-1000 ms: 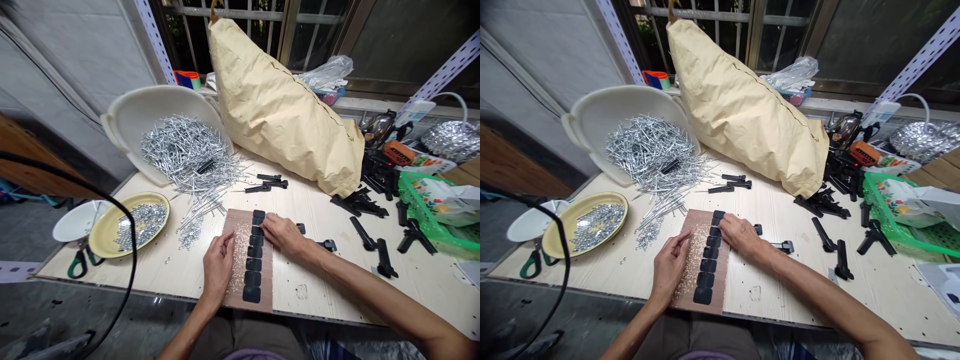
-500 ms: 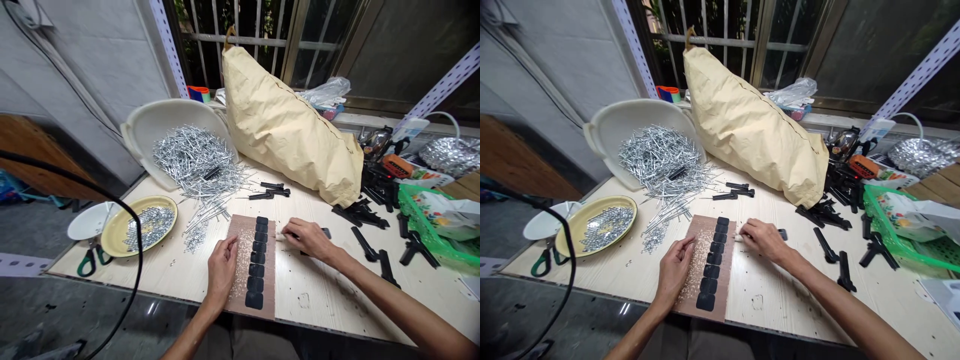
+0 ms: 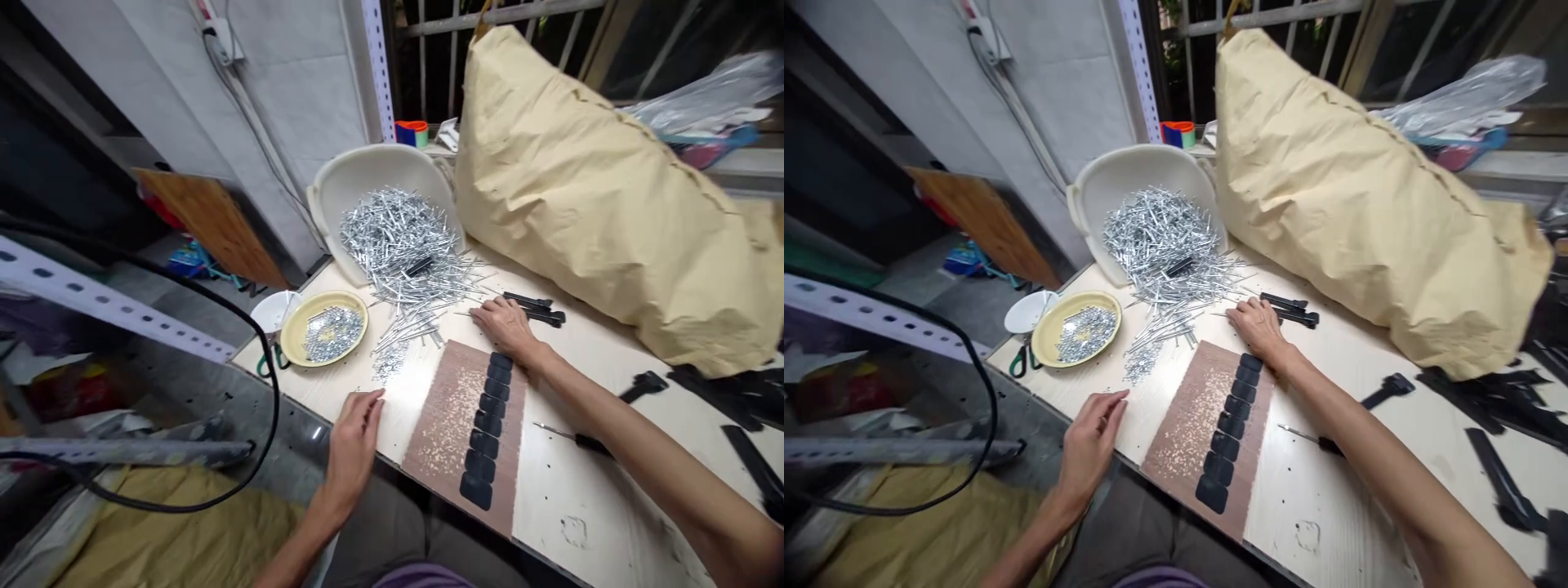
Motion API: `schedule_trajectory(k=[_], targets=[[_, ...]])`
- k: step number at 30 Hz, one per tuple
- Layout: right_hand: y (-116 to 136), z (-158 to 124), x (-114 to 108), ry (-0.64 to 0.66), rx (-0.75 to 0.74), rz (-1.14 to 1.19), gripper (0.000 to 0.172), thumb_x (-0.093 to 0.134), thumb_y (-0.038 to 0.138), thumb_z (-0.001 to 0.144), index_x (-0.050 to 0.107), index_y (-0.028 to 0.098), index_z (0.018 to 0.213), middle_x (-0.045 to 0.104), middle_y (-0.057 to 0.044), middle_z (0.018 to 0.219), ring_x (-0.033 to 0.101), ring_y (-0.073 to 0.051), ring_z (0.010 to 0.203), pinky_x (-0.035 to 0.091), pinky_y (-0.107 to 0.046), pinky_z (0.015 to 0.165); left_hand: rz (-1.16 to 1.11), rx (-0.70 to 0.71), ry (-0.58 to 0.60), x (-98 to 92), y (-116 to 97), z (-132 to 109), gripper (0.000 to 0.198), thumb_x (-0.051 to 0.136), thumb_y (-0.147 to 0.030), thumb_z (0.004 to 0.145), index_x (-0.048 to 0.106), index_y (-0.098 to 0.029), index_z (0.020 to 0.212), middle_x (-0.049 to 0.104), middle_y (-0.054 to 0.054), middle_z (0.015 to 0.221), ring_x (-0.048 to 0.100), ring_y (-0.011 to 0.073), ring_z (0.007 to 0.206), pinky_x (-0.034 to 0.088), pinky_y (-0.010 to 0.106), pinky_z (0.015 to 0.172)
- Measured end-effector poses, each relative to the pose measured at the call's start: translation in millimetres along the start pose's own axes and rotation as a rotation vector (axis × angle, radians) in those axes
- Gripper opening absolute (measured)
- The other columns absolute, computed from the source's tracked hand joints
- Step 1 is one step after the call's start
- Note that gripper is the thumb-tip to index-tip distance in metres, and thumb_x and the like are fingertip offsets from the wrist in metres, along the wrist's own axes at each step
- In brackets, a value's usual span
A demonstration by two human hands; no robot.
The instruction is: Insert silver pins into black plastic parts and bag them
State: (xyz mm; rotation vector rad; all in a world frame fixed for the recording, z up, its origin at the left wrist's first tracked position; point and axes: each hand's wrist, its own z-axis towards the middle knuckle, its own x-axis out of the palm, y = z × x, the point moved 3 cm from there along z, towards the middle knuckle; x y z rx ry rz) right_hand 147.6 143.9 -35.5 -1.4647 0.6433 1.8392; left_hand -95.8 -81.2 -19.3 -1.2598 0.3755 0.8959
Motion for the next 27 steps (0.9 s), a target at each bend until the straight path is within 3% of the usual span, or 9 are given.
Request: schedule_trajectory(k=[3, 6, 11, 15, 18, 21, 23, 25, 27], targets=[[-1.3, 0.3, 9.4, 0.027, -0.002, -0.015, 0.027, 0.04, 0.027, 0.093, 0.065, 0.018, 0.092, 0.059, -0.009, 0.086, 0.046, -0.02, 0.082, 0.03, -0.03, 0.067, 0.151, 0.016, -0.062, -22.3, 37.3, -0.7, 0.023, 0.047, -0.023, 0.089, 0.062, -0.017, 0.104, 0.059, 0.006, 0.09, 0.058, 0.0187, 0.086, 0.045, 0.032, 0.081], [-3.9, -7.6, 1.0, -0.064, 0.022, 0.03, 0.026, 0.038, 0.027, 0.093, 0.063, 0.018, 0.096, 0.058, -0.009, 0.094, 0.049, -0.02, 0.085, 0.033, -0.028, 0.064, 0.228, 0.033, -0.016, -24.7, 55.5, 4.7, 0.025, 0.045, -0.024, 0.09, 0.061, -0.015, 0.106, 0.057, 0.007, 0.09, 0.057, 0.0187, 0.086, 0.046, 0.032, 0.079], [4.7, -26.9, -37.7, -0.296, 0.095, 0.126, 0.025, 0.042, 0.028, 0.092, 0.063, 0.018, 0.099, 0.062, -0.008, 0.095, 0.054, -0.02, 0.091, 0.042, -0.029, 0.069, 0.275, 0.057, 0.13, -14.3, 56.5, 15.5, 0.022, 0.043, -0.023, 0.09, 0.064, -0.016, 0.093, 0.056, 0.007, 0.085, 0.057, 0.0187, 0.08, 0.046, 0.031, 0.072], [43.1, -44.0, -64.1, -0.302, 0.066, 0.256, 0.023, 0.046, 0.026, 0.091, 0.065, 0.017, 0.101, 0.065, -0.007, 0.092, 0.059, -0.018, 0.085, 0.048, -0.028, 0.068, 0.195, 0.021, 0.084, -15.1, 53.0, 22.0, 0.018, 0.047, -0.024, 0.088, 0.063, -0.017, 0.085, 0.057, 0.007, 0.085, 0.056, 0.0195, 0.081, 0.043, 0.032, 0.073], [86.0, -53.6, -75.6, -0.265, 0.024, 0.402, 0.024, 0.045, 0.023, 0.092, 0.065, 0.017, 0.105, 0.065, -0.006, 0.091, 0.06, -0.014, 0.077, 0.051, -0.026, 0.063, -0.092, -0.161, 0.047, -12.9, 46.8, 28.1, 0.014, 0.056, -0.029, 0.082, 0.064, -0.017, 0.08, 0.059, 0.005, 0.079, 0.055, 0.0163, 0.074, 0.043, 0.027, 0.066], [125.6, -57.4, -82.3, -0.229, -0.025, 0.494, 0.024, 0.045, 0.023, 0.092, 0.065, 0.019, 0.104, 0.066, -0.005, 0.092, 0.061, -0.014, 0.077, 0.051, -0.027, 0.065, -0.651, -0.528, 0.112, 0.3, 33.3, 32.0, 0.022, 0.063, -0.037, 0.077, 0.063, -0.014, 0.075, 0.056, 0.001, 0.066, 0.047, 0.0083, 0.053, 0.037, 0.02, 0.048], [142.6, -57.5, -84.7, -0.192, -0.036, 0.502, 0.024, 0.045, 0.023, 0.092, 0.065, 0.021, 0.107, 0.065, -0.004, 0.092, 0.06, -0.015, 0.08, 0.05, -0.026, 0.067, -1.031, -0.702, 0.185, 11.3, 17.0, 33.5, 0.025, 0.07, -0.036, 0.071, 0.062, -0.013, 0.076, 0.057, 0.0, 0.067, 0.046, 0.005, 0.05, 0.035, 0.016, 0.044], [150.8, -57.4, -86.1, -0.159, -0.035, 0.492, 0.026, 0.045, 0.023, 0.093, 0.062, 0.024, 0.112, 0.065, -0.003, 0.091, 0.06, -0.014, 0.08, 0.047, -0.025, 0.067, -1.258, -0.762, 0.206, 18.0, 0.7, 35.4, 0.026, 0.076, -0.031, 0.066, 0.062, -0.012, 0.077, 0.06, 0.001, 0.072, 0.05, 0.0043, 0.055, 0.04, 0.015, 0.047], [153.0, -58.3, -87.2, -0.143, -0.038, 0.47, 0.027, 0.044, 0.025, 0.094, 0.06, 0.026, 0.115, 0.064, -0.003, 0.089, 0.059, -0.014, 0.078, 0.045, -0.023, 0.066, -1.331, -0.765, 0.177, 21.2, -11.0, 36.8, 0.028, 0.078, -0.027, 0.063, 0.063, -0.011, 0.078, 0.061, 0.001, 0.071, 0.053, 0.0049, 0.056, 0.046, 0.016, 0.051]])
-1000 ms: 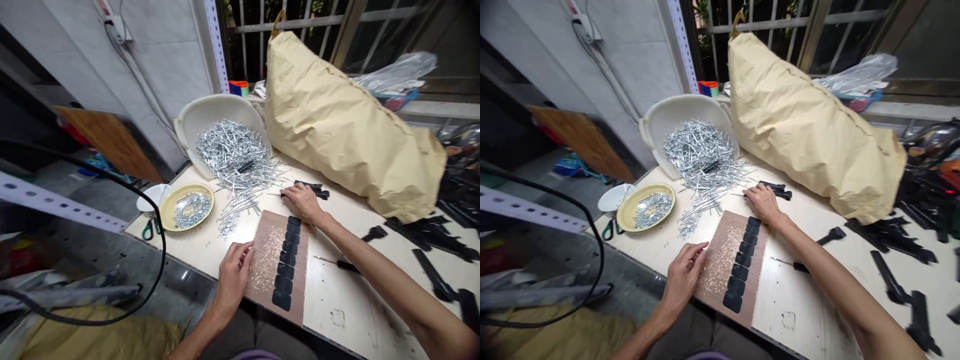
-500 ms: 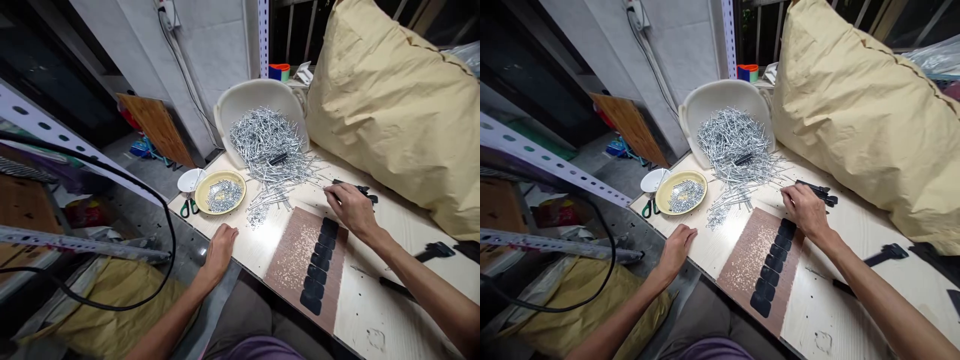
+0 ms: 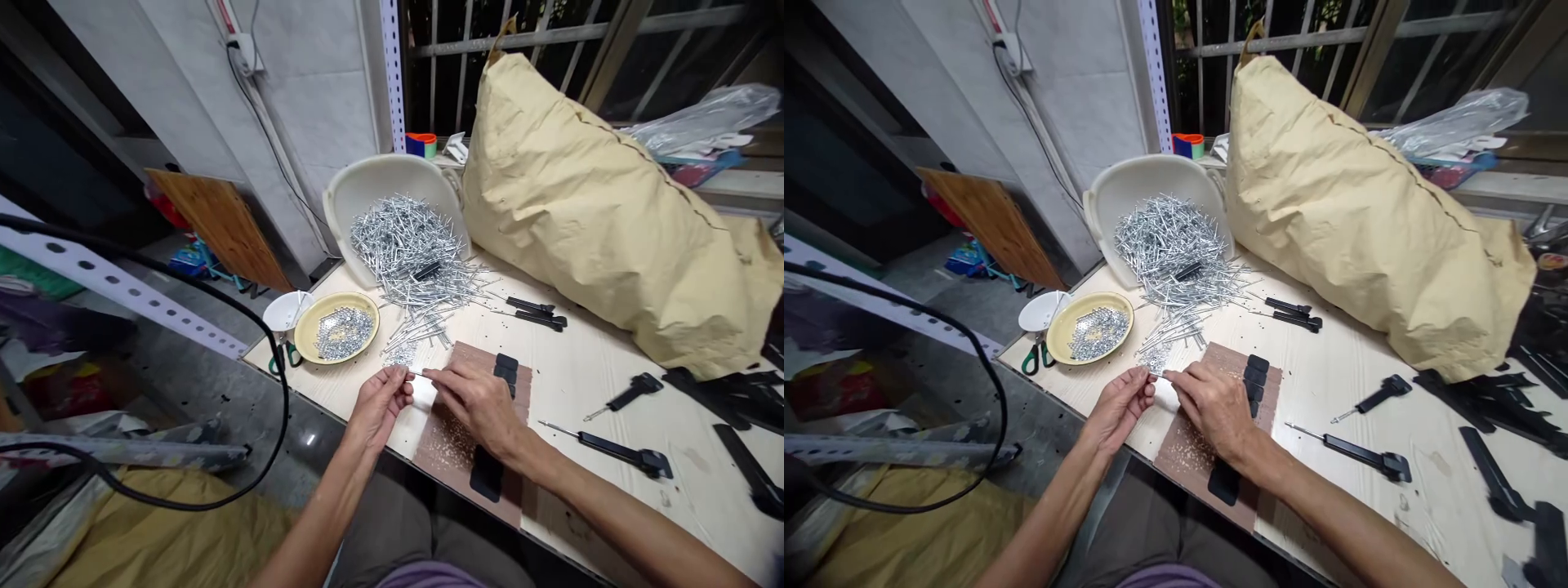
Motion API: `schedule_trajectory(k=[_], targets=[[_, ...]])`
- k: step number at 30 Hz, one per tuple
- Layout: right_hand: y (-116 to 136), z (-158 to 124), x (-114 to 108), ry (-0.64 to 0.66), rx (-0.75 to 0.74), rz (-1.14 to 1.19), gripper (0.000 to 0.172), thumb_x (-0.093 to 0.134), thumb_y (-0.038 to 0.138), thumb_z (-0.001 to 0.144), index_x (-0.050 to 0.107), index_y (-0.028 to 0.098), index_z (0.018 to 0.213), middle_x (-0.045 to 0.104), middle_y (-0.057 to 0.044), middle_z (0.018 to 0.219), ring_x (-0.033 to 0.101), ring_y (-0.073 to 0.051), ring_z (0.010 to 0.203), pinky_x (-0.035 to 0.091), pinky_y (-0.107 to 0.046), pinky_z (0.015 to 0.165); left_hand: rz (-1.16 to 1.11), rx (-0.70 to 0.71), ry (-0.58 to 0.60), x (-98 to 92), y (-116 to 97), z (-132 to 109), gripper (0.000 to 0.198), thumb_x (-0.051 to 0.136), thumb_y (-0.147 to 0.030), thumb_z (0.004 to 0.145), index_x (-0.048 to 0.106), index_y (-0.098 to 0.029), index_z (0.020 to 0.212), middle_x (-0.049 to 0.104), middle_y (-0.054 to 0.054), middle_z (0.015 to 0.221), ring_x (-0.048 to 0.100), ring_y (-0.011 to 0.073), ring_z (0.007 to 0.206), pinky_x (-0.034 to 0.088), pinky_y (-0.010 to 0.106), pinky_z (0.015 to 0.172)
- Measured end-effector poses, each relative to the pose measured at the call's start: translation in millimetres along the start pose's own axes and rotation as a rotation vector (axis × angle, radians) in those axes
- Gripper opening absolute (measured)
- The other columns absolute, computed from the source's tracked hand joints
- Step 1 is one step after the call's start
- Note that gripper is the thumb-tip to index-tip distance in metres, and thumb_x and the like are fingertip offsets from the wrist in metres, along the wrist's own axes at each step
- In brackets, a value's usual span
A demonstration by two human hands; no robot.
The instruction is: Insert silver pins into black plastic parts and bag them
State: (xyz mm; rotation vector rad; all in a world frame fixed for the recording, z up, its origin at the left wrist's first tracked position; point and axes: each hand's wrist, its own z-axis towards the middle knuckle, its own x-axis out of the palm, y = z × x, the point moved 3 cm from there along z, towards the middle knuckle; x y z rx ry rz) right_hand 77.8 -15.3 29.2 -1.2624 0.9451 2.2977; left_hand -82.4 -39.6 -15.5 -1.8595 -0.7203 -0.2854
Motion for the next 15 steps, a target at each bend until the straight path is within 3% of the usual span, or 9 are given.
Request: schedule_trajectory(k=[6, 15], targets=[[0.2, -4.6, -4.8, 0.003, 0.007, -0.095, 0.03, 0.039, 0.027, 0.096, 0.058, 0.029, 0.119, 0.062, -0.003, 0.085, 0.056, -0.014, 0.077, 0.04, -0.023, 0.066, -0.074, 0.031, 0.016, 18.3, 2.5, -3.8, 0.028, 0.08, -0.024, 0.061, 0.063, -0.01, 0.078, 0.063, 0.002, 0.071, 0.057, 0.0073, 0.059, 0.052, 0.021, 0.059], [1.8, -4.2, -7.0, -0.03, 0.038, -0.164, 0.028, 0.04, 0.026, 0.095, 0.06, 0.028, 0.114, 0.061, -0.003, 0.08, 0.054, -0.014, 0.073, 0.035, -0.023, 0.06, -0.118, 0.027, -0.009, 21.4, 5.5, -4.0, 0.026, 0.079, -0.023, 0.061, 0.063, -0.01, 0.077, 0.063, 0.002, 0.072, 0.057, 0.0069, 0.061, 0.052, 0.021, 0.064]])
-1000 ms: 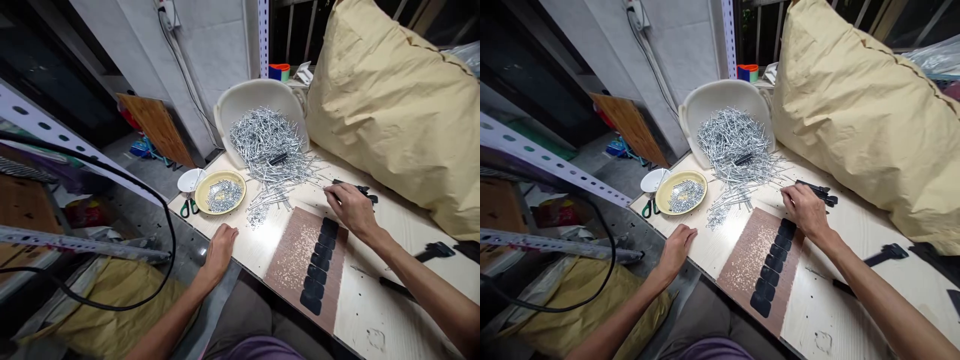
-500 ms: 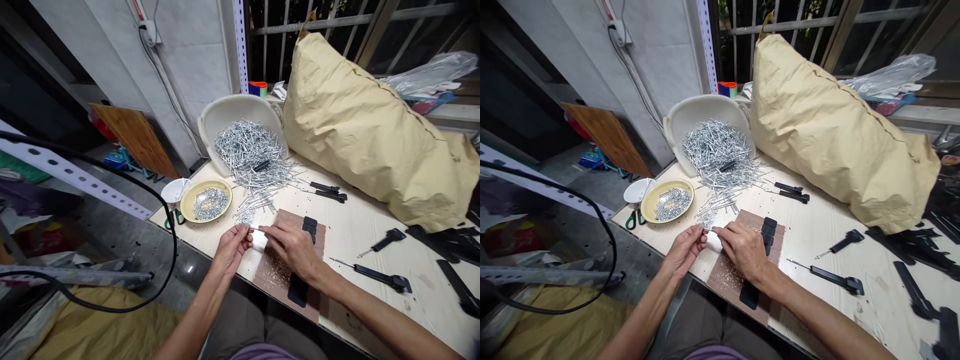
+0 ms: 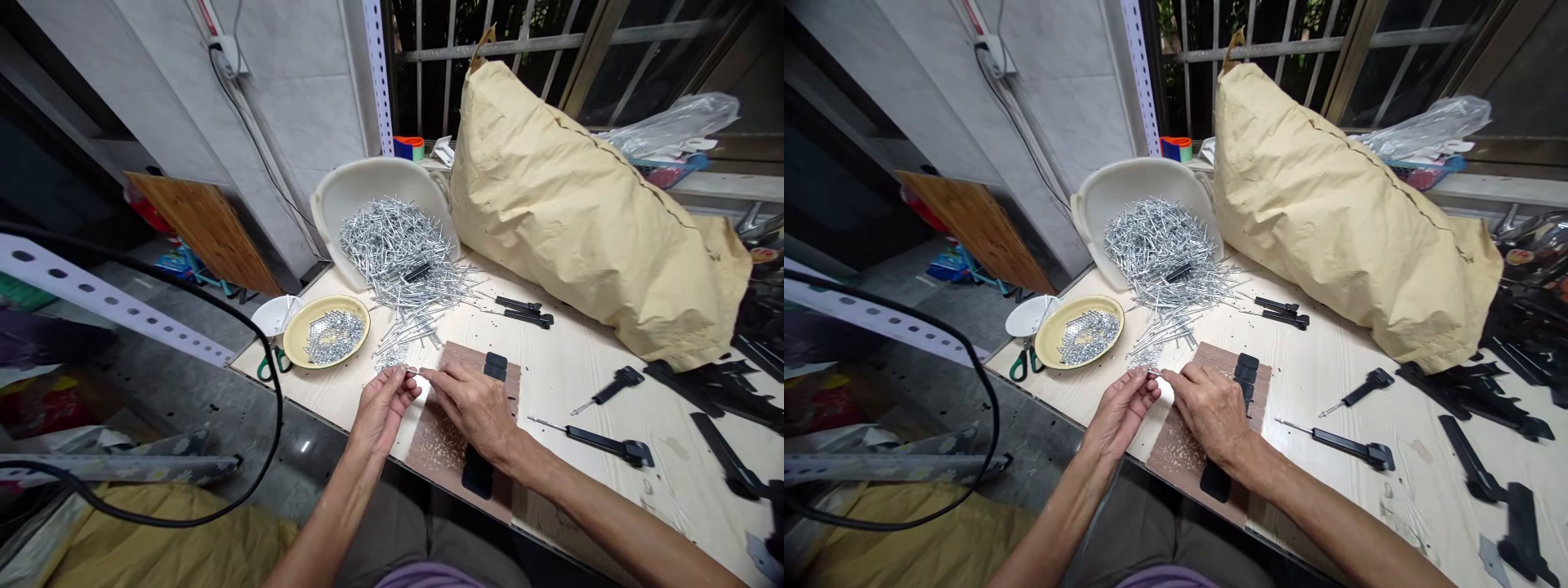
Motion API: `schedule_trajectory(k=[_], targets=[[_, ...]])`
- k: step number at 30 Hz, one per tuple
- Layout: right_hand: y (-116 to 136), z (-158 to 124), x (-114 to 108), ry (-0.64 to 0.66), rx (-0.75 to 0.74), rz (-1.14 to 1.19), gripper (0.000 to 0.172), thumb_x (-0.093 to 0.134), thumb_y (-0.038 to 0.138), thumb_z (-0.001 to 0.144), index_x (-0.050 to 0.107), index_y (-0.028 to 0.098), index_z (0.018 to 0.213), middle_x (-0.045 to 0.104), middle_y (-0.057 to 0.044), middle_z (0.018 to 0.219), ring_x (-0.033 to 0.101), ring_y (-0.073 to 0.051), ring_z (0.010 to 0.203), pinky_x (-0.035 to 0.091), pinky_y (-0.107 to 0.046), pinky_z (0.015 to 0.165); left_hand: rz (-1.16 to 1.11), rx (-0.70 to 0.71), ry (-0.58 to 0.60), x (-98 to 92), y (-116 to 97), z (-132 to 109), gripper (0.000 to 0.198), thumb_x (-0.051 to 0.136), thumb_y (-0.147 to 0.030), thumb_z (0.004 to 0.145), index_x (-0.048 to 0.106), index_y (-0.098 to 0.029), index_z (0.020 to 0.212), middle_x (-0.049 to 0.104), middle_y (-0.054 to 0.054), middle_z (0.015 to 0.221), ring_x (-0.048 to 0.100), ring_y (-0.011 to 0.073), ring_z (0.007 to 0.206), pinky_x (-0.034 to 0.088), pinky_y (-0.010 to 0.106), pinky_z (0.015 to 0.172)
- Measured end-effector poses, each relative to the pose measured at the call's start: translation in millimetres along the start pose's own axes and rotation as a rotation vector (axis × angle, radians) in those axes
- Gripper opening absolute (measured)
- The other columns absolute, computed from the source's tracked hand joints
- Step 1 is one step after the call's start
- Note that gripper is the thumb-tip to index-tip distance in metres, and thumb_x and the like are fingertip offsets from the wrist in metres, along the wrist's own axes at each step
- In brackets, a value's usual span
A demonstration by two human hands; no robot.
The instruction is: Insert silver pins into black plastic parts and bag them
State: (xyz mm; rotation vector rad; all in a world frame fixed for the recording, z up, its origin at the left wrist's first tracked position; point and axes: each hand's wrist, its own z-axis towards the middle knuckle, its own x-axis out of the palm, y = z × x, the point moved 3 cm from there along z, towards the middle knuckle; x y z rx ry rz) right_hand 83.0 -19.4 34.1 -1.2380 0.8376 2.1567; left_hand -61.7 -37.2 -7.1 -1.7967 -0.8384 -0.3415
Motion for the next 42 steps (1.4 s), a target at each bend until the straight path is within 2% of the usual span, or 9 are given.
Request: schedule_trajectory(k=[7, 13, 23, 29, 36, 42], targets=[[-1.9, -3.6, -0.4, -0.064, -0.022, -0.091, 0.022, 0.043, 0.025, 0.094, 0.062, 0.025, 0.105, 0.063, -0.002, 0.079, 0.054, -0.015, 0.071, 0.032, -0.026, 0.059, 0.253, 0.223, -0.001, 1.2, -0.9, 0.9, 0.022, 0.074, -0.027, 0.068, 0.061, -0.012, 0.076, 0.061, -0.001, 0.064, 0.059, 0.0082, 0.061, 0.049, 0.021, 0.065], [-8.8, -9.1, 7.3, -0.092, -0.002, -0.149, 0.018, 0.044, 0.018, 0.092, 0.062, 0.02, 0.086, 0.062, -0.003, 0.076, 0.053, -0.015, 0.07, 0.033, -0.028, 0.063, 0.331, 0.135, 0.044, -1.0, 1.5, 8.7, 0.027, 0.075, -0.028, 0.065, 0.065, -0.011, 0.084, 0.061, -0.001, 0.066, 0.055, 0.0079, 0.057, 0.049, 0.022, 0.06], [-15.8, -10.3, 11.5, -0.078, -0.029, -0.315, 0.02, 0.042, 0.018, 0.093, 0.06, 0.021, 0.083, 0.058, -0.002, 0.071, 0.047, -0.017, 0.07, 0.027, -0.032, 0.063, 0.426, 0.157, 0.076, 5.3, 4.5, 14.9, 0.023, 0.074, -0.03, 0.066, 0.065, -0.011, 0.076, 0.059, -0.001, 0.059, 0.054, 0.0089, 0.054, 0.045, 0.022, 0.057], [-21.0, -10.4, 15.0, -0.108, 0.03, -0.239, 0.023, 0.042, 0.028, 0.094, 0.059, 0.019, 0.082, 0.059, -0.002, 0.074, 0.05, -0.015, 0.068, 0.029, -0.029, 0.063, 0.496, 0.184, 0.071, 6.5, 3.7, 16.6, 0.023, 0.073, -0.03, 0.068, 0.066, -0.011, 0.079, 0.059, -0.001, 0.059, 0.054, 0.0087, 0.053, 0.045, 0.022, 0.056], [-22.6, -10.7, 13.5, -0.124, 0.007, -0.215, 0.023, 0.041, 0.022, 0.094, 0.06, 0.02, 0.082, 0.057, -0.001, 0.072, 0.05, -0.013, 0.065, 0.029, -0.027, 0.06, 0.522, 0.195, 0.072, 9.5, 3.1, 17.9, 0.024, 0.074, -0.031, 0.067, 0.066, -0.012, 0.079, 0.06, -0.001, 0.06, 0.055, 0.0094, 0.054, 0.046, 0.022, 0.056], [-24.7, -7.1, 8.6, -0.067, 0.085, -0.118, 0.025, 0.04, 0.029, 0.094, 0.058, 0.018, 0.08, 0.06, -0.002, 0.075, 0.053, -0.012, 0.063, 0.03, -0.024, 0.056, 0.486, 0.116, 0.112, 7.3, 5.4, 19.7, 0.026, 0.075, -0.031, 0.066, 0.067, -0.012, 0.081, 0.06, -0.001, 0.059, 0.056, 0.0088, 0.054, 0.047, 0.022, 0.058]])
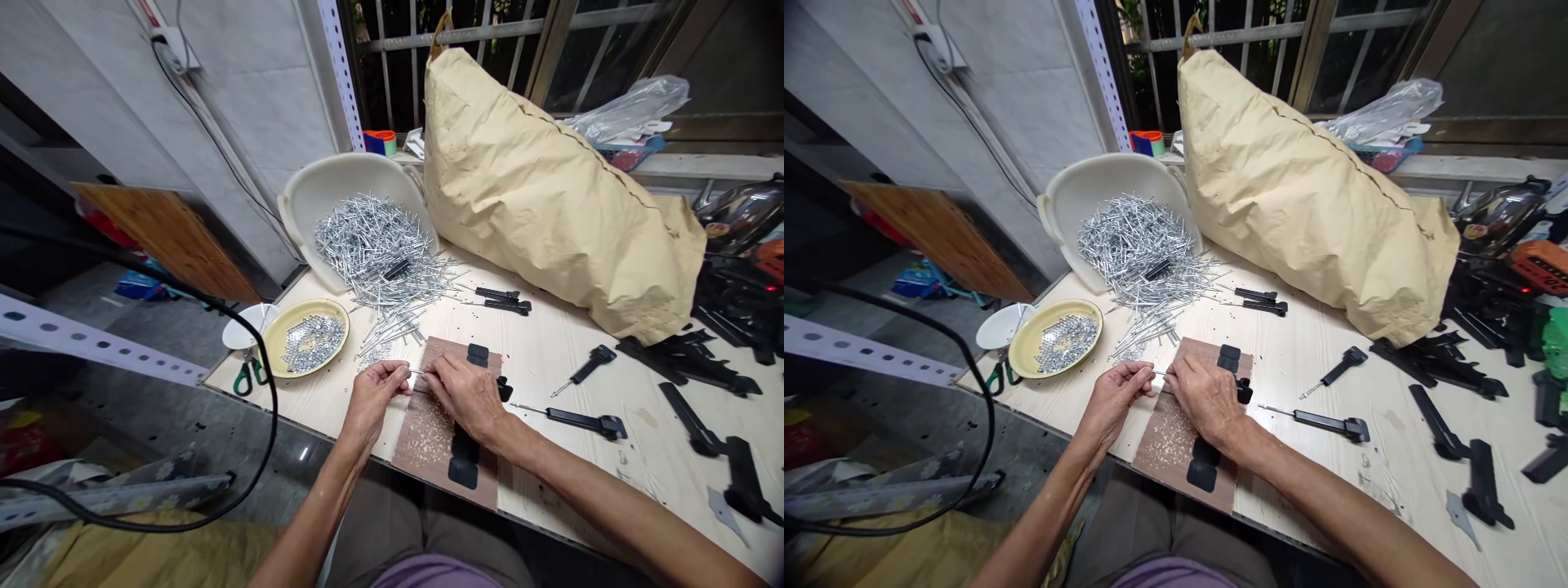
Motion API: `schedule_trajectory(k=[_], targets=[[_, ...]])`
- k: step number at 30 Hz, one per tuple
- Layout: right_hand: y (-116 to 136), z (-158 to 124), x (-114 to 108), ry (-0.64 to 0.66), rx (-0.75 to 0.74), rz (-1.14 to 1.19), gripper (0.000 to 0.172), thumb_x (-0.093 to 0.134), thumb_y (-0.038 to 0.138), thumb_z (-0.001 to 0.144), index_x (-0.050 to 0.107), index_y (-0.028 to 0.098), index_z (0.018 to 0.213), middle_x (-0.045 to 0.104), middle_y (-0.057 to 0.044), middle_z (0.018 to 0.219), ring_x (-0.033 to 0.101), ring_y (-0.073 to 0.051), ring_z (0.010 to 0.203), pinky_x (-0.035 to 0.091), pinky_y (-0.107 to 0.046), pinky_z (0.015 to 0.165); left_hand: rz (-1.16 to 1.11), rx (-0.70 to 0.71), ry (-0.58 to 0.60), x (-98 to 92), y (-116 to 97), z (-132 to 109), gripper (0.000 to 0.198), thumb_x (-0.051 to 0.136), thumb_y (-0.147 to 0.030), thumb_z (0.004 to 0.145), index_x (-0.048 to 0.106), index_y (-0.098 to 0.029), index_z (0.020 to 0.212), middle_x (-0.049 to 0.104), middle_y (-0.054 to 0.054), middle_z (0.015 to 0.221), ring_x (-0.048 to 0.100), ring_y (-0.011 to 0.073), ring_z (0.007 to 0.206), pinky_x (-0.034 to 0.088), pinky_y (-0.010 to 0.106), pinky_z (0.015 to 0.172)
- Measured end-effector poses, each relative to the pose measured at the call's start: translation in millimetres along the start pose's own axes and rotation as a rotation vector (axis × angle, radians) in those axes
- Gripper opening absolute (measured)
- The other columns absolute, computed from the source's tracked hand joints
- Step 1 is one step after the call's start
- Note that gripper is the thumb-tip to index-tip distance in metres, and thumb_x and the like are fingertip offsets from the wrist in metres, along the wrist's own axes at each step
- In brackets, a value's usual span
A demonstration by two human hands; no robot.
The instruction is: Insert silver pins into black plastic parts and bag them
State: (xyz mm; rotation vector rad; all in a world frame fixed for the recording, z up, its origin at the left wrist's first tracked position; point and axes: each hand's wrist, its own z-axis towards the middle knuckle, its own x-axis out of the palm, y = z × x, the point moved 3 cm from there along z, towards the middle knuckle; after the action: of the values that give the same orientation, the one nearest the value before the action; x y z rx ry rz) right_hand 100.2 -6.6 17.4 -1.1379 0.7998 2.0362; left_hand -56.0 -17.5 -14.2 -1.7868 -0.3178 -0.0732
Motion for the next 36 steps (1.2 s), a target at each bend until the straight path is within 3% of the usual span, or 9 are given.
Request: schedule_trajectory(k=[5, 11, 15, 19, 27, 32, 36], targets=[[-3.2, -3.4, 3.0, 0.026, 0.007, 0.019, 0.026, 0.039, 0.029, 0.095, 0.057, 0.018, 0.081, 0.061, -0.004, 0.076, 0.055, -0.013, 0.067, 0.032, -0.024, 0.059, 0.024, 0.003, -0.022, 3.0, 0.5, -0.9, 0.026, 0.074, -0.032, 0.065, 0.067, -0.011, 0.08, 0.06, -0.001, 0.058, 0.055, 0.0088, 0.052, 0.046, 0.022, 0.055], [-9.5, -6.8, 7.4, 0.143, 0.142, 0.168, 0.022, 0.039, 0.033, 0.095, 0.054, 0.021, 0.084, 0.061, 0.001, 0.076, 0.056, -0.013, 0.065, 0.028, -0.024, 0.053, 0.068, 0.041, -0.016, 5.4, 2.3, 2.0, 0.024, 0.073, -0.032, 0.068, 0.067, -0.012, 0.08, 0.06, -0.001, 0.059, 0.056, 0.0087, 0.053, 0.045, 0.021, 0.055], [-7.9, -7.5, 6.7, 0.068, 0.09, 0.07, 0.022, 0.041, 0.03, 0.095, 0.057, 0.019, 0.085, 0.061, -0.002, 0.081, 0.055, -0.013, 0.07, 0.03, -0.024, 0.057, -0.004, -0.007, -0.005, 7.8, 4.7, 5.3, 0.025, 0.074, -0.032, 0.066, 0.065, -0.011, 0.077, 0.059, -0.002, 0.059, 0.054, 0.0076, 0.05, 0.044, 0.02, 0.052], [-6.2, -10.5, 6.7, -0.029, 0.002, -0.02, 0.027, 0.039, 0.025, 0.095, 0.061, 0.019, 0.081, 0.059, -0.002, 0.072, 0.053, -0.014, 0.07, 0.03, -0.026, 0.062, 0.014, 0.013, 0.009, 11.5, 2.6, 5.1, 0.026, 0.073, -0.032, 0.068, 0.065, -0.011, 0.08, 0.06, -0.001, 0.061, 0.054, 0.0074, 0.052, 0.044, 0.019, 0.054], [-14.1, -12.1, 6.2, 0.086, 0.11, 0.18, 0.02, 0.044, 0.031, 0.094, 0.057, 0.019, 0.086, 0.06, 0.0, 0.079, 0.054, -0.012, 0.071, 0.03, -0.024, 0.059, 0.107, 0.037, -0.011, 14.1, 3.6, 3.4, 0.026, 0.07, -0.036, 0.07, 0.064, -0.011, 0.075, 0.06, -0.001, 0.06, 0.05, 0.0061, 0.047, 0.042, 0.019, 0.049], [-9.1, -9.3, 1.1, -0.015, 0.03, -0.035, 0.02, 0.045, 0.026, 0.093, 0.057, 0.02, 0.079, 0.059, -0.001, 0.076, 0.051, -0.015, 0.072, 0.028, -0.028, 0.062, 0.05, -0.035, -0.013, 16.6, 8.4, 5.3, 0.029, 0.07, -0.039, 0.067, 0.061, -0.011, 0.069, 0.057, -0.002, 0.058, 0.045, 0.0051, 0.044, 0.038, 0.019, 0.045], [-5.2, -7.2, -2.6, -0.027, -0.044, -0.148, 0.018, 0.047, 0.019, 0.091, 0.058, 0.02, 0.077, 0.06, -0.002, 0.075, 0.05, -0.016, 0.073, 0.025, -0.03, 0.062, 0.155, 0.028, -0.057, 15.3, 5.6, 3.8, 0.03, 0.068, -0.04, 0.069, 0.06, -0.012, 0.067, 0.056, -0.003, 0.056, 0.044, 0.0056, 0.044, 0.036, 0.019, 0.045]])
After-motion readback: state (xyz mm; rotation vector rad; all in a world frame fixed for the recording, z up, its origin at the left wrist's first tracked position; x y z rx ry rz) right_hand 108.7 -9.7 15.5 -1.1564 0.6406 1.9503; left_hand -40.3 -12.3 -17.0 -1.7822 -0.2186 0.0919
